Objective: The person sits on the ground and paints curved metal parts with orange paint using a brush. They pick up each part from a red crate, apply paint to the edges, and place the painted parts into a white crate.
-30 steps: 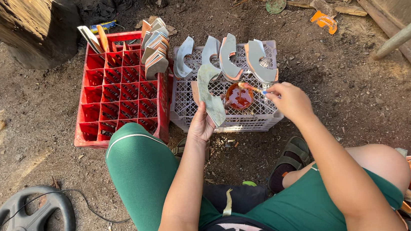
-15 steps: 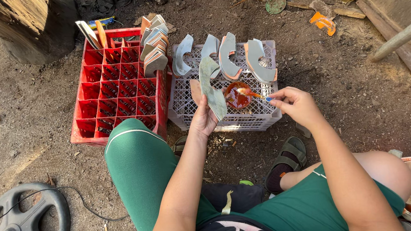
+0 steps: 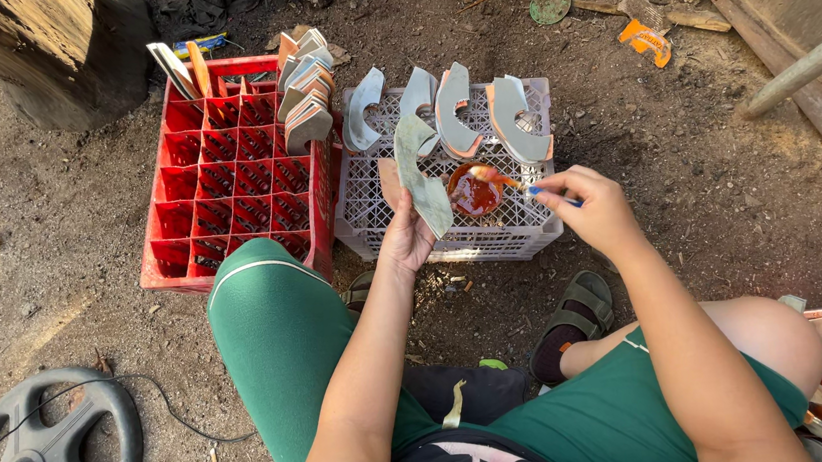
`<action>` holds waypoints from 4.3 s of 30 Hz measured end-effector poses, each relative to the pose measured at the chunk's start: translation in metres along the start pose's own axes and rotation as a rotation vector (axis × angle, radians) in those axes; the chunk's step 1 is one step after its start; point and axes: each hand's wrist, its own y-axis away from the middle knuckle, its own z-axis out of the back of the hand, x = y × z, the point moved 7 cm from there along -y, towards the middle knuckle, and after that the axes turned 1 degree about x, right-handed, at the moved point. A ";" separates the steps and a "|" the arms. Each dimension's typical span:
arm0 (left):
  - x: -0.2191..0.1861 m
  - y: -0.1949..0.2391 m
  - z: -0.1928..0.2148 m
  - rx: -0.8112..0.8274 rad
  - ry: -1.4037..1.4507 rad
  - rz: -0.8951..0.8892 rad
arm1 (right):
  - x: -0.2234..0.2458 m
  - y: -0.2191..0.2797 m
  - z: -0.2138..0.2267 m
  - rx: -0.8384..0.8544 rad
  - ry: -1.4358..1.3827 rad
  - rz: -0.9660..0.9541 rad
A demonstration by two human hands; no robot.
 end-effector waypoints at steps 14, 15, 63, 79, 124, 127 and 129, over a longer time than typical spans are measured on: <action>0.010 0.003 -0.001 0.018 0.018 0.092 | 0.011 0.001 -0.032 0.104 0.091 0.175; 0.010 0.003 -0.001 0.015 0.021 0.102 | 0.012 0.000 -0.035 0.156 0.088 0.187; -0.213 0.072 -0.197 0.072 -0.820 0.068 | -0.079 -0.033 -0.136 0.233 0.928 0.071; -0.357 0.118 -0.167 -0.457 -2.210 -0.104 | -0.106 -0.024 -0.120 0.371 0.568 -0.214; -0.422 0.027 -0.038 -0.751 -2.893 0.234 | -0.112 -0.013 -0.144 -0.057 0.275 0.073; -0.427 0.020 -0.033 -0.735 -2.941 0.233 | -0.107 -0.012 -0.144 -0.093 0.245 0.139; -0.431 0.011 -0.028 -0.747 -2.945 0.256 | -0.111 -0.014 -0.145 -0.076 0.145 0.070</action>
